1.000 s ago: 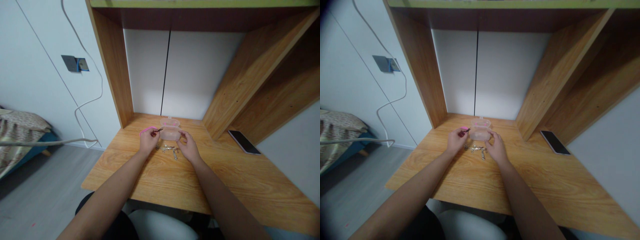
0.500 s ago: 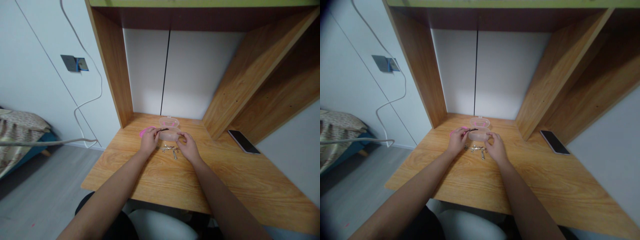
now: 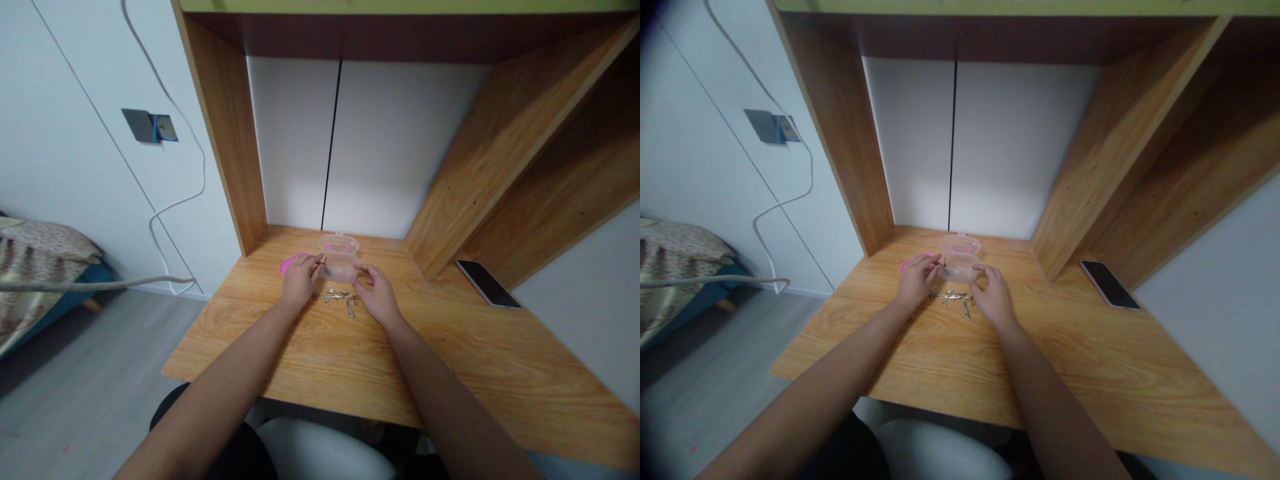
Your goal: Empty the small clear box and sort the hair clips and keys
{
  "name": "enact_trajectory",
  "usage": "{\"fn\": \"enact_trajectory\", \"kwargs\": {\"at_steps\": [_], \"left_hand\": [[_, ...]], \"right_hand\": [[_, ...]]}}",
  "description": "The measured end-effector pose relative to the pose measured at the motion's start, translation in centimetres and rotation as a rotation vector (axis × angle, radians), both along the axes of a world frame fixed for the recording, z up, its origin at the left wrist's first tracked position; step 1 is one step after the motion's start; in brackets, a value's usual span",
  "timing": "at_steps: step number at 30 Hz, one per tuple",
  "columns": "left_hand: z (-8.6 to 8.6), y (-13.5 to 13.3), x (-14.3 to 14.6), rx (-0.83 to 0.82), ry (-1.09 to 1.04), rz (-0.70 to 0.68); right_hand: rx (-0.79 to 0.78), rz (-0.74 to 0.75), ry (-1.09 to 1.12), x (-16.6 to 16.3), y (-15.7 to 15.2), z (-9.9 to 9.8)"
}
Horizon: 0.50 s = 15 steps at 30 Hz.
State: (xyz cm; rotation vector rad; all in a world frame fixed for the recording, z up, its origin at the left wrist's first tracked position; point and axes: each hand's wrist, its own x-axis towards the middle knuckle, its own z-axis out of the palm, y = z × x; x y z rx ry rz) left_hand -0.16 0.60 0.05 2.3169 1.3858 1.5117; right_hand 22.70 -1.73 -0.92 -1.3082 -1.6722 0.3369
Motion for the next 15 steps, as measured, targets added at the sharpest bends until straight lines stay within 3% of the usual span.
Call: {"fn": "enact_trajectory", "kwargs": {"at_steps": [10, 15], "left_hand": [[0.18, -0.14, 0.08, -0.001, 0.021, -0.043], [0.7, -0.64, -0.01, -0.036, 0.084, 0.087]], "right_hand": [[-0.006, 0.001, 0.006, -0.03, -0.17, 0.14], [-0.003, 0.004, 0.01, 0.04, -0.02, -0.02]]}}
